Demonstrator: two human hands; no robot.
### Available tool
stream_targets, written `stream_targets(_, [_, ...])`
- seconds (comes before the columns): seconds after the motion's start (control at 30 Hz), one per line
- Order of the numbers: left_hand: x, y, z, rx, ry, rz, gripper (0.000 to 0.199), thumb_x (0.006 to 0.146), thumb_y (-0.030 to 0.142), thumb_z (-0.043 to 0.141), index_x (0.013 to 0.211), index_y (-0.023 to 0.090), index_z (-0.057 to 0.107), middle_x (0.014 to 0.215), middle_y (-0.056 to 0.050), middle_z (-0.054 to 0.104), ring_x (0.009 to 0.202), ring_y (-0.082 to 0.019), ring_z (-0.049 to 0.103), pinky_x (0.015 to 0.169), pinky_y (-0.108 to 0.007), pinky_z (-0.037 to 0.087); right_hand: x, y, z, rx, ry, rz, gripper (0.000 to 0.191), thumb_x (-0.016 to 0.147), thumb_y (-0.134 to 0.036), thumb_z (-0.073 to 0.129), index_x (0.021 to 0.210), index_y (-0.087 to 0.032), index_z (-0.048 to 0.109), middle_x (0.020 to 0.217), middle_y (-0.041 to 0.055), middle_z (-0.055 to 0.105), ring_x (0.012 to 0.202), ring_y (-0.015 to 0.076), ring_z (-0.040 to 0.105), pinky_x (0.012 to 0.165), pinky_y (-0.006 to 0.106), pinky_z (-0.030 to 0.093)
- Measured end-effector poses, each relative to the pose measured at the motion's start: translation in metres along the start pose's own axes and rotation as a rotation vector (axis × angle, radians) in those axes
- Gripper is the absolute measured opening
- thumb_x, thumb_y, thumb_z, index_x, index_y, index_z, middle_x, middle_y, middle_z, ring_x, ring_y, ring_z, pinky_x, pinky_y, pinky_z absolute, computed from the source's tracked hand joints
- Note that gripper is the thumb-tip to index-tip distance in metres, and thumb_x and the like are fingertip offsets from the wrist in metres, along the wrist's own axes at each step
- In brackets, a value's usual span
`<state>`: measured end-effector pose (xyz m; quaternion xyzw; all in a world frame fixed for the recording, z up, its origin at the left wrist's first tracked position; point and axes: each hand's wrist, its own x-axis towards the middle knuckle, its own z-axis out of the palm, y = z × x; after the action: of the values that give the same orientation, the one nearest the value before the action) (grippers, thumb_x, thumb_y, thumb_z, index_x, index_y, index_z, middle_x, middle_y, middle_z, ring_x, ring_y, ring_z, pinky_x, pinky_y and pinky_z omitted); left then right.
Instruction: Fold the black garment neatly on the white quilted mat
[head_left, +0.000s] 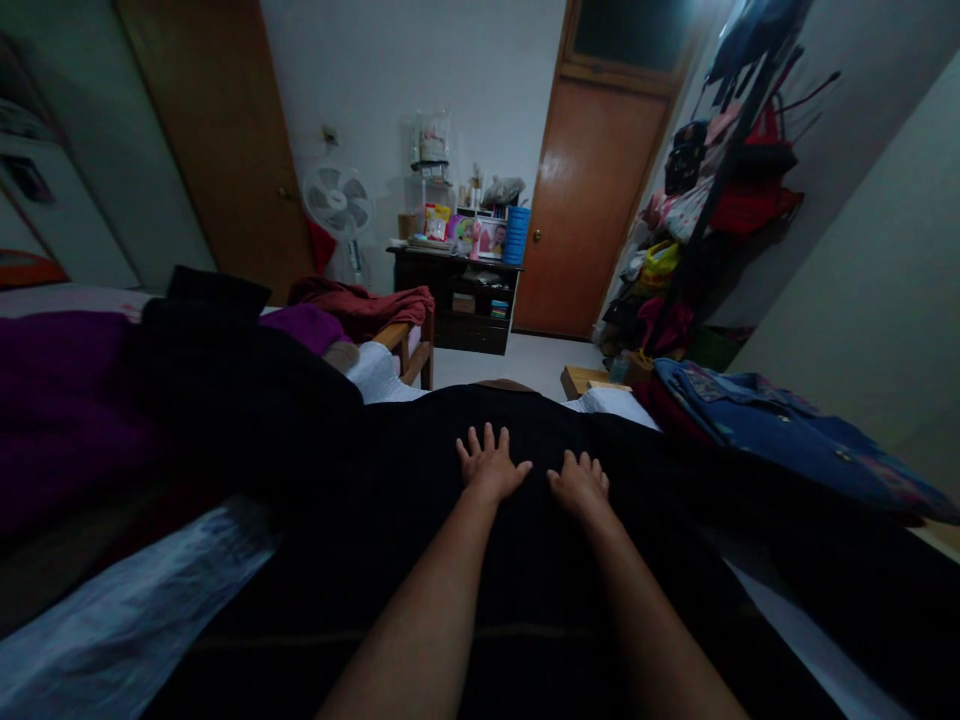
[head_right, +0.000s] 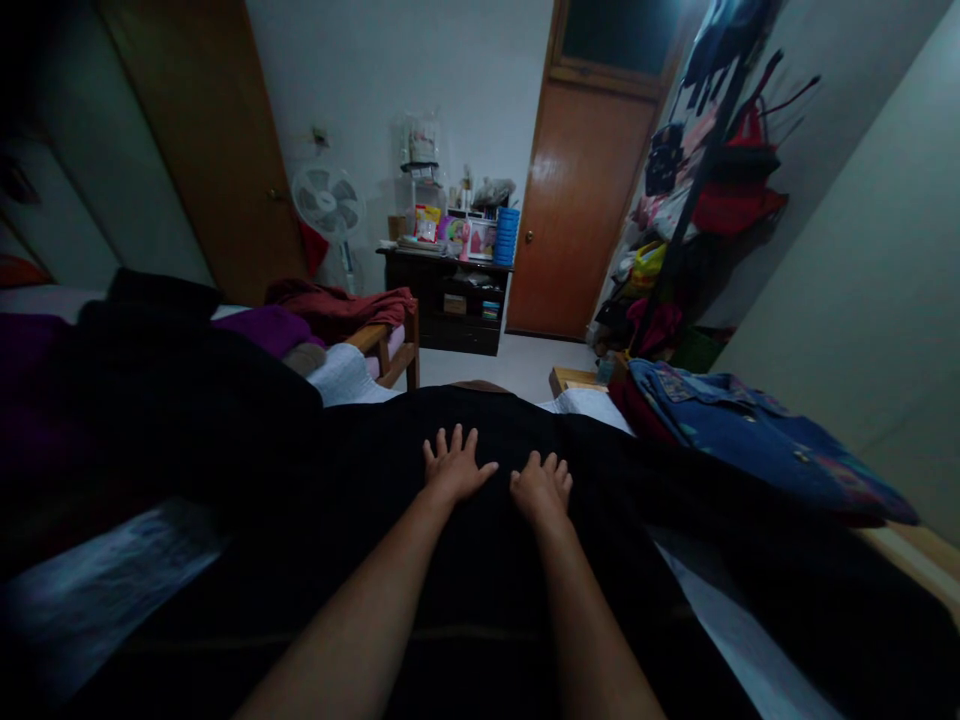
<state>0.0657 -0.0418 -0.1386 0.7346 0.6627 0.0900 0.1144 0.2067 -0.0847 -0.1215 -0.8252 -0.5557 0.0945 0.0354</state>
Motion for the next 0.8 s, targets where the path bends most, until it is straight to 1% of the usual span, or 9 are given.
stream_targets(0.07, [0.000, 0.000, 0.001, -0.004, 0.009, -0.001, 0.078, 0.081, 0.067, 0.034, 0.146, 0.025, 0.029, 0.156, -0.009, 0.018, 0.142, -0.039, 0.007, 0.110, -0.061, 0.005, -0.007, -0.007, 0.005, 0.029, 0.022, -0.063, 0.058, 0.089, -0.037, 0.038, 0.142, -0.013, 0.035, 0.150, 0.0146, 0.030, 0.139, 0.0306, 0.024, 0.109, 0.044, 0.021])
stream_targets(0.13, [-0.001, -0.001, 0.002, -0.004, 0.024, 0.004, 0.070, 0.086, 0.062, 0.030, 0.146, 0.026, 0.030, 0.156, -0.008, 0.020, 0.142, -0.038, 0.009, 0.110, -0.060, 0.007, -0.013, -0.012, 0.015, 0.036, 0.082, -0.104, 0.056, 0.089, -0.032, 0.034, 0.142, -0.013, 0.035, 0.151, 0.0123, 0.030, 0.139, 0.0271, 0.023, 0.110, 0.043, 0.020])
stream_targets(0.2, [-0.001, -0.002, 0.004, 0.003, 0.043, 0.010, 0.067, 0.088, 0.060, 0.028, 0.145, 0.027, 0.031, 0.156, -0.008, 0.021, 0.142, -0.037, 0.011, 0.111, -0.059, 0.008, -0.017, -0.015, 0.025, 0.021, 0.151, -0.115, 0.055, 0.089, -0.031, 0.035, 0.141, -0.014, 0.037, 0.151, 0.0118, 0.031, 0.140, 0.0264, 0.022, 0.112, 0.043, 0.016])
stream_targets(0.27, [0.000, -0.003, 0.005, 0.009, 0.065, 0.013, 0.065, 0.088, 0.059, 0.029, 0.145, 0.028, 0.031, 0.155, -0.007, 0.022, 0.141, -0.036, 0.013, 0.111, -0.059, 0.009, -0.019, -0.016, 0.031, 0.009, 0.186, -0.119, 0.054, 0.089, -0.031, 0.037, 0.140, -0.014, 0.040, 0.150, 0.0120, 0.032, 0.140, 0.0273, 0.022, 0.112, 0.045, 0.014])
stream_targets(0.37, [0.002, -0.006, 0.007, 0.014, 0.115, 0.009, 0.064, 0.088, 0.059, 0.030, 0.145, 0.028, 0.031, 0.154, -0.006, 0.026, 0.141, -0.034, 0.017, 0.111, -0.057, 0.013, -0.018, -0.016, 0.031, 0.025, 0.181, -0.177, 0.052, 0.089, -0.029, 0.037, 0.139, -0.015, 0.041, 0.150, 0.0109, 0.033, 0.140, 0.0265, 0.022, 0.112, 0.048, 0.014])
stream_targets(0.5, [0.007, -0.010, 0.007, 0.028, 0.187, -0.037, 0.062, 0.091, 0.053, 0.028, 0.144, 0.022, 0.032, 0.152, -0.010, 0.030, 0.140, -0.027, 0.023, 0.112, -0.049, 0.019, -0.017, -0.017, 0.027, 0.103, 0.175, -0.387, 0.053, 0.086, -0.020, 0.037, 0.139, -0.017, 0.042, 0.151, 0.0059, 0.032, 0.140, 0.0198, 0.022, 0.115, 0.041, 0.011])
stream_targets(0.6, [0.009, -0.011, 0.007, 0.050, 0.198, -0.072, 0.058, 0.091, 0.050, 0.029, 0.141, 0.022, 0.037, 0.152, -0.010, 0.030, 0.140, -0.028, 0.023, 0.112, -0.049, 0.017, -0.017, -0.018, 0.027, 0.164, 0.131, -0.519, 0.050, 0.088, -0.021, 0.036, 0.138, -0.016, 0.043, 0.149, 0.0051, 0.036, 0.139, 0.0185, 0.026, 0.115, 0.038, 0.014])
stream_targets(0.73, [0.011, -0.012, 0.005, 0.064, 0.150, -0.101, 0.061, 0.089, 0.055, 0.032, 0.142, 0.025, 0.037, 0.153, -0.007, 0.028, 0.141, -0.034, 0.019, 0.112, -0.053, 0.016, -0.018, -0.018, 0.030, 0.171, 0.082, -0.553, 0.049, 0.091, -0.028, 0.037, 0.138, -0.016, 0.043, 0.148, 0.0057, 0.037, 0.139, 0.0207, 0.026, 0.114, 0.040, 0.016])
stream_targets(0.8, [0.014, -0.020, 0.002, 0.071, 0.125, -0.084, 0.065, 0.088, 0.060, 0.031, 0.142, 0.026, 0.036, 0.153, -0.008, 0.027, 0.141, -0.033, 0.019, 0.111, -0.051, 0.018, -0.018, -0.018, 0.030, 0.160, 0.081, -0.547, 0.050, 0.091, -0.029, 0.037, 0.139, -0.017, 0.042, 0.149, 0.0057, 0.035, 0.139, 0.0207, 0.025, 0.114, 0.040, 0.015])
